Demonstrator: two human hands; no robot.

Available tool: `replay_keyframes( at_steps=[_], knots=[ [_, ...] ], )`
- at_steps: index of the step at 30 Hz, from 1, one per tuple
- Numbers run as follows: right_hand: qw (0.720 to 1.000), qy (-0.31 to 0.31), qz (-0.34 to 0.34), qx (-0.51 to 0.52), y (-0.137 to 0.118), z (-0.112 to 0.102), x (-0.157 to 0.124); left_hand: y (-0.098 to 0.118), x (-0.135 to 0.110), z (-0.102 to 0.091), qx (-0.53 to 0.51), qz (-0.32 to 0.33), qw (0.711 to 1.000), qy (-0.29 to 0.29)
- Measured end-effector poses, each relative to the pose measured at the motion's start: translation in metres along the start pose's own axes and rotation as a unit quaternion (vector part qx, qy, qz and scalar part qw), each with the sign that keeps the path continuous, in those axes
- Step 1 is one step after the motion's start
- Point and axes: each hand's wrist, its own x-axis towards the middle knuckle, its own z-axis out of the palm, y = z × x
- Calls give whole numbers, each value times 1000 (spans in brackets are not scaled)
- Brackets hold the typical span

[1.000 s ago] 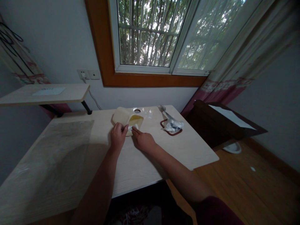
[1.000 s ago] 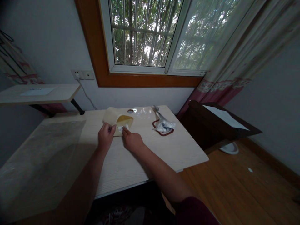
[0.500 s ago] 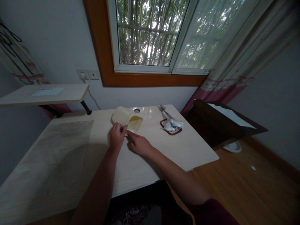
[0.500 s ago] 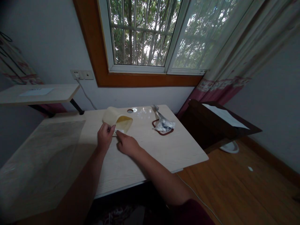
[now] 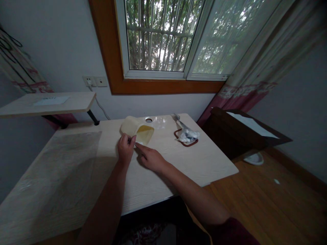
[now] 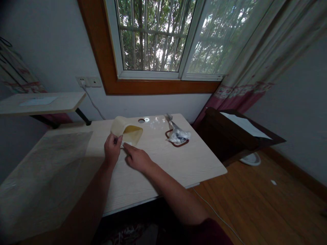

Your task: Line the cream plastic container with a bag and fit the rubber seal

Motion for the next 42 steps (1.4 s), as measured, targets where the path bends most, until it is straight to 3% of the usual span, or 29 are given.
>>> replay_keyframes(
  at_steps=[15, 31, 42],
  knots=[
    [1000, -12, 9, -21, -9, -8, 3, 1, 2, -4, -26, -28, 999, 15],
    [999, -8, -1, -54, -14, -15, 5, 4, 5, -5, -131, -77, 987, 45],
    [983, -63, 22, -172, -19, -34, 11, 6, 6, -7, -139, -95, 985, 49]
  ],
)
